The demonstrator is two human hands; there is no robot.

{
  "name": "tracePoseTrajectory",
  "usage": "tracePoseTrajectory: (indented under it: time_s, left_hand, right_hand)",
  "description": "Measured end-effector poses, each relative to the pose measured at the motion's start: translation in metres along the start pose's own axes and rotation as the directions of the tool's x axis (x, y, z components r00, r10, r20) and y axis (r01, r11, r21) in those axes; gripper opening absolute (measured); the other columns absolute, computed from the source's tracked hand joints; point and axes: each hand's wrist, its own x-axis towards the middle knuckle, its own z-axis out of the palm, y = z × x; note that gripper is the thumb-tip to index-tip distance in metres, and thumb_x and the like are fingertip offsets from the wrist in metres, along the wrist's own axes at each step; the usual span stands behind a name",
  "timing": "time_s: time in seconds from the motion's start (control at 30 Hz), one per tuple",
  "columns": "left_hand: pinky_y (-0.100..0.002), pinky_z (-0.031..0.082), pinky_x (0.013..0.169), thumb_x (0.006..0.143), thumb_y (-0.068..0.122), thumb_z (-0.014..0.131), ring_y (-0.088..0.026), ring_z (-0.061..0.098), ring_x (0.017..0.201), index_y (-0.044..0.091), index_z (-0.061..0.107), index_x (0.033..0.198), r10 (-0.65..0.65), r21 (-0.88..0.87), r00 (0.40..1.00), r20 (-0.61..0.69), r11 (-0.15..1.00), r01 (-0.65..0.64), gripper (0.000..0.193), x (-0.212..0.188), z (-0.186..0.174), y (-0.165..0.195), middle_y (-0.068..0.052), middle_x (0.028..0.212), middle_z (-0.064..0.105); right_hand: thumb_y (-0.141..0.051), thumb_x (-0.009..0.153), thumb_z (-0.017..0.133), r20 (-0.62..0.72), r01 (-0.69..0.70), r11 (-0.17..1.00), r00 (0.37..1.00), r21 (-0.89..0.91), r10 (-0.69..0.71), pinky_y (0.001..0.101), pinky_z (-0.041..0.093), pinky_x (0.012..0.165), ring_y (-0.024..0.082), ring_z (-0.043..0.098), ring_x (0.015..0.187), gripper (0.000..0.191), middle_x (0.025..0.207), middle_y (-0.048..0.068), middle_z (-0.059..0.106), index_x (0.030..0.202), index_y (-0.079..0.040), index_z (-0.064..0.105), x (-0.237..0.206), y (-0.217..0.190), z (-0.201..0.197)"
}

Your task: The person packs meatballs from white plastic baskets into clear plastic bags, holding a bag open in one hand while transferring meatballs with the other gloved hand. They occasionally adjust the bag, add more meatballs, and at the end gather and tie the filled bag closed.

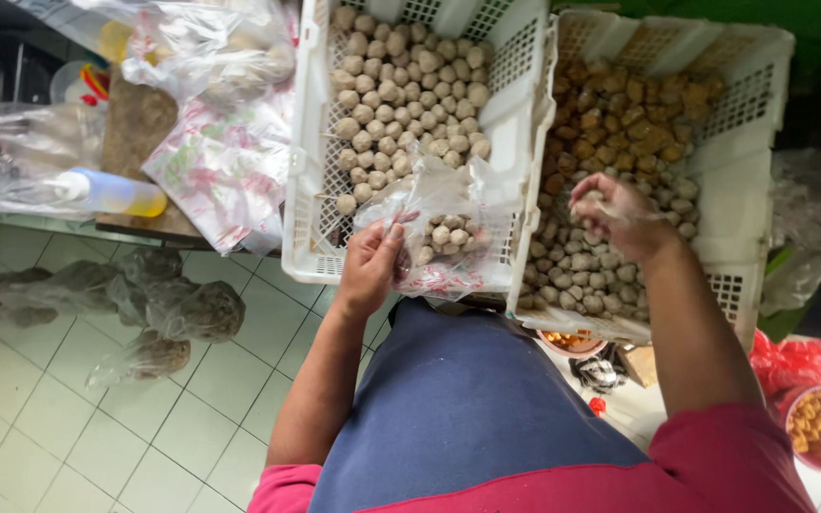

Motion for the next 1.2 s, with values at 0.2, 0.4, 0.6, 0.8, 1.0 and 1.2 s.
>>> tracePoseTrajectory:
  time_s: [0.2,0.4,0.6,0.8,1.0,1.2]
  left_hand:
    - [-0.023,0.039,0.049,0.11,0.02,0.052,-0.005,0.047,0.054,0.001,0.065,0.134,0.025,0.012,1.0,0.002,1.0,-0.025,0.033,0.001,0.0,0.001,0.004,0.067,0.054]
    - [-0.022,0.037,0.049,0.111,0.021,0.051,-0.004,0.044,0.054,0.0,0.065,0.135,0.015,0.005,1.0,0.001,1.0,-0.015,0.035,-0.004,0.004,0.004,0.004,0.067,0.051]
    - [-0.023,0.037,0.049,0.11,0.021,0.053,-0.005,0.043,0.056,-0.003,0.064,0.135,0.009,-0.093,1.0,-0.002,0.996,-0.009,0.036,-0.006,0.007,0.003,0.007,0.069,0.044]
    - [-0.023,0.036,0.049,0.11,0.021,0.053,-0.004,0.041,0.056,-0.003,0.064,0.135,0.013,-0.06,1.0,-0.013,0.998,-0.014,0.036,-0.006,0.005,0.001,0.007,0.07,0.042]
    - [-0.024,0.037,0.05,0.111,0.019,0.053,-0.005,0.042,0.057,-0.003,0.064,0.135,0.021,-0.071,0.999,-0.038,0.997,-0.024,0.035,-0.005,0.005,0.002,0.006,0.07,0.044]
    - [-0.024,0.037,0.051,0.11,0.019,0.053,-0.005,0.042,0.057,-0.002,0.064,0.135,0.022,-0.09,1.0,-0.006,0.996,-0.023,0.034,-0.005,0.004,0.003,0.005,0.069,0.045]
  right_hand:
    - [-0.009,0.091,0.071,0.44,0.547,0.735,0.818,-0.4,-0.37,0.0344,0.058,0.085,0.02,0.066,0.093,0.019,0.101,0.007,0.066,0.109,-0.007,0.066,-0.006,-0.018,0.146]
    - [-0.015,0.084,0.073,0.482,0.713,0.075,0.544,-0.698,-0.686,0.0488,0.052,0.098,0.041,0.063,0.115,0.05,0.13,0.025,0.066,0.133,-0.002,0.068,-0.005,-0.02,0.171]
    - [-0.015,0.102,0.06,-0.175,-0.121,0.597,0.984,-0.793,-0.032,0.0411,0.058,0.097,0.029,0.068,0.108,0.025,0.125,0.018,0.068,0.122,-0.005,0.07,0.017,0.01,0.051]
    - [-0.007,0.079,0.074,-0.054,-0.048,-0.079,0.996,-0.996,0.073,0.0426,0.05,0.106,0.035,0.061,0.121,0.039,0.131,0.02,0.063,0.118,-0.008,0.074,0.037,0.02,0.003]
    - [-0.014,0.091,0.06,-0.159,-0.201,0.471,0.979,-0.859,0.128,0.0474,0.051,0.099,0.037,0.066,0.11,0.031,0.118,0.021,0.07,0.121,-0.006,0.068,0.032,0.025,0.021]
    - [-0.017,0.092,0.061,0.039,0.043,0.218,0.999,-0.975,-0.021,0.0499,0.051,0.099,0.041,0.064,0.111,0.033,0.114,0.027,0.069,0.122,-0.008,0.069,0.036,0.055,0.022]
